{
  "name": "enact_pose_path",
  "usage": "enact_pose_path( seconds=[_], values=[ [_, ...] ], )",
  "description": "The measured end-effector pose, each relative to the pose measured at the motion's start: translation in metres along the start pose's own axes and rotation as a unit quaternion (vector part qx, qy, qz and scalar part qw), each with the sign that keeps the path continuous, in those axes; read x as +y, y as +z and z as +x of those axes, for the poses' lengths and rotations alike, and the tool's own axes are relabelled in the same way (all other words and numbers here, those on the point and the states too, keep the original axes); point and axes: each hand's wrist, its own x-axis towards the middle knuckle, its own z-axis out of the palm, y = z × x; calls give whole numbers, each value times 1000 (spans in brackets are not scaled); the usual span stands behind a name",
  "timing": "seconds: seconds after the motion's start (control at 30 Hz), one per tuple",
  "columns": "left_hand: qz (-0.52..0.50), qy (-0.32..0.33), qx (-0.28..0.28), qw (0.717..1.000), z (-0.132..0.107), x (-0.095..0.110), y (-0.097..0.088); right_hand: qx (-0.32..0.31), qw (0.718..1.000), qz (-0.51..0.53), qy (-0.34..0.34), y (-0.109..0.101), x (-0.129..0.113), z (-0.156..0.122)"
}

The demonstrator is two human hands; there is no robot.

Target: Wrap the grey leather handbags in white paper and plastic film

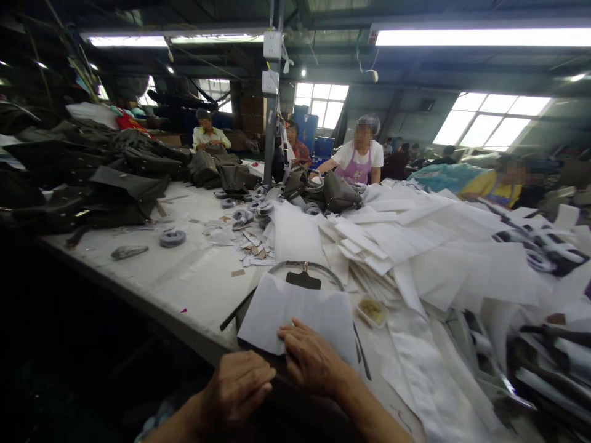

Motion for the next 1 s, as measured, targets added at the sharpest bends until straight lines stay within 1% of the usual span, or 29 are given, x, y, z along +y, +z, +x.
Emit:
enact_pose_path(
  seconds=[0.03, 0.07, 0.13, 0.2, 0.23, 0.27, 0.33, 0.37, 0.4, 0.43, 0.5, 0.53, 0.6, 0.67, 0.73, 0.83, 0.9, 1.0],
  values=[
    [-10, 0, -6, 1000, 12, 2, -1, 3, 1000, 7, 2, -1, -1, 0],
    [-15, -13, -18, 1000, 24, 1, 0, 7, 1000, 16, 9, -1, -2, 1],
    [-20, -75, -54, 995, 42, -11, 8, 14, 998, 45, 40, -3, -2, 1],
    [-20, -159, -101, 982, 48, -31, 23, 40, 990, 97, 92, -1, 1, 0],
    [-24, -191, -125, 973, 47, -42, 31, 73, 981, 125, 126, 2, 5, -2],
    [-25, -204, -135, 969, 43, -51, 38, 119, 968, 147, 164, 5, 10, -3],
    [-29, -212, -136, 967, 32, -64, 49, 226, 932, 156, 237, 14, 22, -6],
    [-34, -210, -130, 969, 26, -67, 52, 269, 916, 144, 260, 19, 28, -7],
    [-43, -207, -122, 970, 21, -67, 53, 295, 908, 127, 269, 23, 32, -7],
    [-53, -203, -115, 971, 17, -67, 54, 305, 907, 109, 268, 27, 36, -7],
    [-62, -189, -103, 974, 14, -64, 53, 294, 918, 89, 252, 32, 40, -5],
    [-58, -180, -107, 976, 14, -63, 53, 281, 923, 87, 246, 33, 41, -4],
    [-21, -167, -151, 974, 16, -62, 52, 255, 930, 90, 249, 31, 42, -1],
    [24, -164, -212, 963, 20, -62, 51, 227, 935, 88, 260, 29, 43, 1],
    [53, -171, -251, 951, 23, -61, 51, 203, 938, 77, 270, 27, 46, 2],
    [77, -197, -269, 940, 28, -56, 52, 172, 945, 54, 272, 27, 48, 2],
    [95, -217, -283, 929, 33, -50, 53, 146, 955, 27, 258, 26, 46, 1],
    [111, -239, -306, 915, 45, -43, 54, 71, 965, -30, 252, 19, 37, 3]
  ],
)
